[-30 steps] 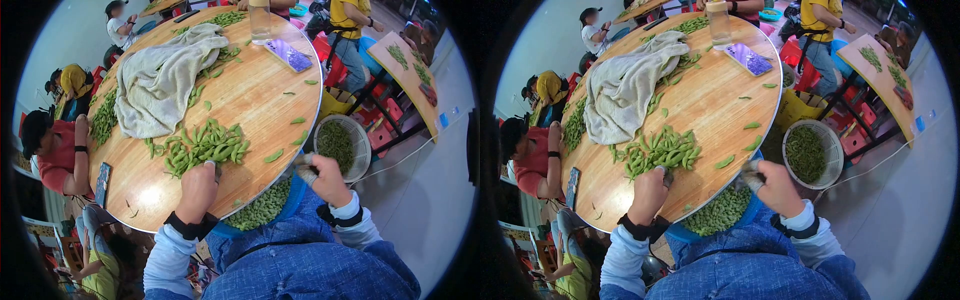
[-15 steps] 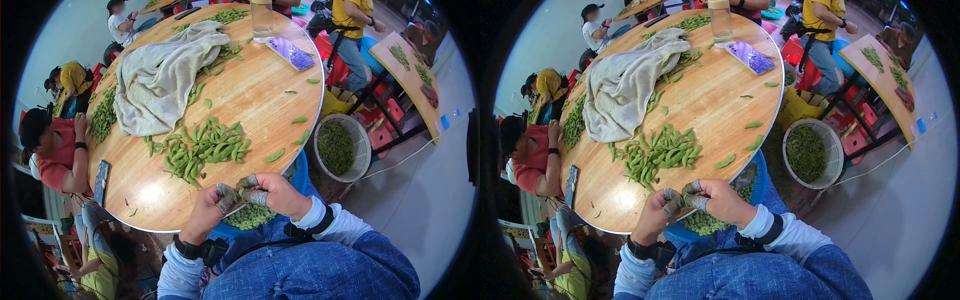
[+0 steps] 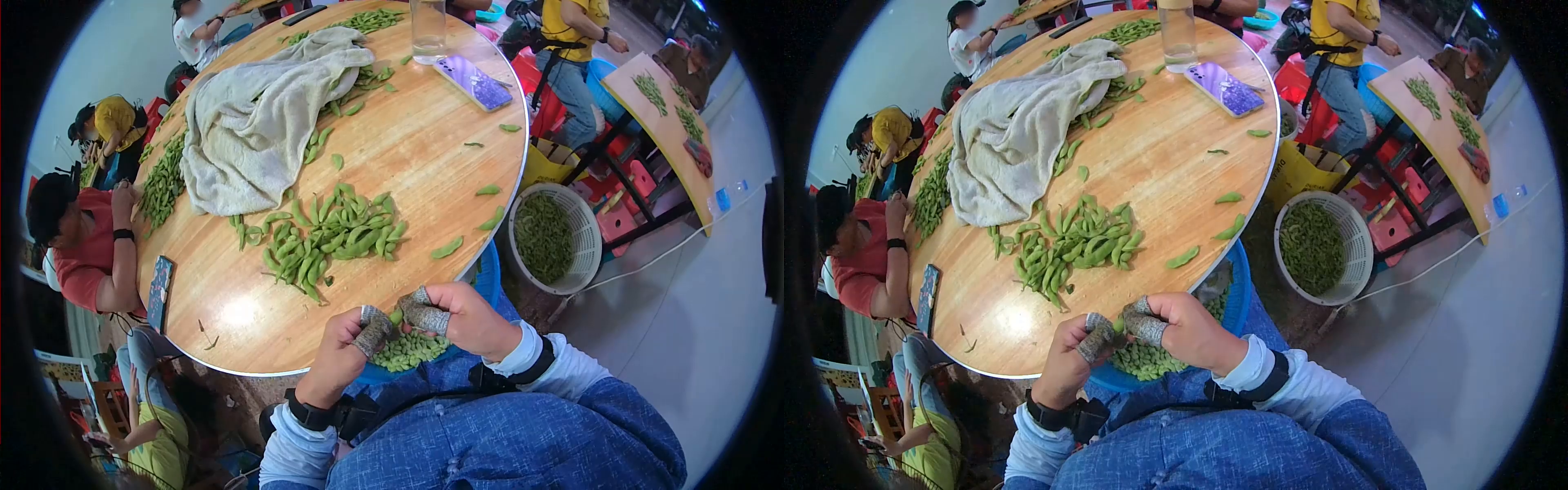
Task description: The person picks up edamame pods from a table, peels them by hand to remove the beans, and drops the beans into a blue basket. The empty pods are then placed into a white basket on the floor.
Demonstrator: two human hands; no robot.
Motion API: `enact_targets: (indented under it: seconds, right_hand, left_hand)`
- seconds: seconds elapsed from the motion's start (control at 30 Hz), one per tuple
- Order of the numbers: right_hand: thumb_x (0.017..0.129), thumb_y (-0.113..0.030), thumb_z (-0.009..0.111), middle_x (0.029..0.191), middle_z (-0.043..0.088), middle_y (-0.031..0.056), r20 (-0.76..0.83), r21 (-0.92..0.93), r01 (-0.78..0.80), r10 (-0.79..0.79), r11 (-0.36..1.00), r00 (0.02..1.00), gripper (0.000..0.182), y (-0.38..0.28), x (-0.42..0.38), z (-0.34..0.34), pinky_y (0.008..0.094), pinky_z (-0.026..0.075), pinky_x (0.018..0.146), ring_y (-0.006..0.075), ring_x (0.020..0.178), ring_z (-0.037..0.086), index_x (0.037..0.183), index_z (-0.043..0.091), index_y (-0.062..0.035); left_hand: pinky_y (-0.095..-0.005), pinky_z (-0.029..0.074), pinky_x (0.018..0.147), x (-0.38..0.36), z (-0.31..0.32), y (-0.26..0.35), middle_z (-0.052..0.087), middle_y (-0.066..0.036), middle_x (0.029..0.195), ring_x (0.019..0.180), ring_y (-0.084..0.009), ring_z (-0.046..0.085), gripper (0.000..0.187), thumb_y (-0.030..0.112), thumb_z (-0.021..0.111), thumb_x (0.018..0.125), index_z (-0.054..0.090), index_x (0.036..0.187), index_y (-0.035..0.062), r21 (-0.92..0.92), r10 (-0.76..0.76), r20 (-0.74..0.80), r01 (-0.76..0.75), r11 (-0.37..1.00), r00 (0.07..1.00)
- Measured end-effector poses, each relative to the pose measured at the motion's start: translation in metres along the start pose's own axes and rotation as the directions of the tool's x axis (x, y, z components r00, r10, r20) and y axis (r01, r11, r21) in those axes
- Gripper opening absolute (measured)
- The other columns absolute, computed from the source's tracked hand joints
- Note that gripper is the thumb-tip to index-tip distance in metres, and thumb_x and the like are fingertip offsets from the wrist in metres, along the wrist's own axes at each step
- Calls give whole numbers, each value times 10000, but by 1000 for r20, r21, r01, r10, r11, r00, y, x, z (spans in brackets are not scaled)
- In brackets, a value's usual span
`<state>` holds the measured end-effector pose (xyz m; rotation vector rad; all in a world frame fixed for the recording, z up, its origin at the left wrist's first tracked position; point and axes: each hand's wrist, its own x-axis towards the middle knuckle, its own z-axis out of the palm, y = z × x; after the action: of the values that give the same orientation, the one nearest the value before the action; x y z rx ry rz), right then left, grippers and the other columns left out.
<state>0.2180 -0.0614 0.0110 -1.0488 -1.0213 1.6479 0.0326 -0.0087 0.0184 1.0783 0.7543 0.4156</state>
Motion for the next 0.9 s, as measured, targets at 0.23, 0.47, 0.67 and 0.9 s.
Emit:
enact_targets:
  seconds: [0.23, 0.47, 0.67, 0.9]
  right_hand:
    - [820, -44, 517, 811, 573, -6, 8, 3, 18, -18, 1000, 1000, 101, 1, 0, 1, 216, 413, 713, 59, 771, 498, 873, 566, 27]
    - [807, -23, 513, 783, 564, -8, -40, 22, -38, 39, 999, 998, 79, 12, 3, -2, 217, 410, 666, 51, 738, 483, 850, 565, 19]
    - [803, -15, 519, 794, 571, -1, -72, 50, 25, -21, 998, 997, 94, 17, 5, 3, 222, 414, 675, 53, 746, 483, 875, 565, 24]
    - [812, -30, 525, 814, 577, 3, 16, 28, 140, -140, 990, 990, 106, 15, 4, 2, 224, 414, 695, 54, 772, 485, 896, 559, 23]
  left_hand:
    - [-195, 407, 632, 0, 1, -2, 572, 23, 759, 699, -54, 511, 70, 69, 562, 804, 565, 844, 11, -8, -29, 21, 29, 1000, 999]
    - [-243, 390, 524, 2, 1, -16, 569, 3, 715, 600, -80, 487, 79, 53, 562, 790, 555, 852, 4, 144, 6, -61, 3, 990, 998]
    - [-304, 422, 515, 0, 16, -16, 564, -111, 674, 580, -219, 535, 113, 60, 562, 771, 530, 855, -9, 946, 517, 56, -211, 246, 854]
    - [-262, 388, 494, 1, 14, -37, 527, -41, 645, 546, -143, 487, 116, 125, 543, 810, 522, 836, 14, 492, 434, -146, -316, 811, 889]
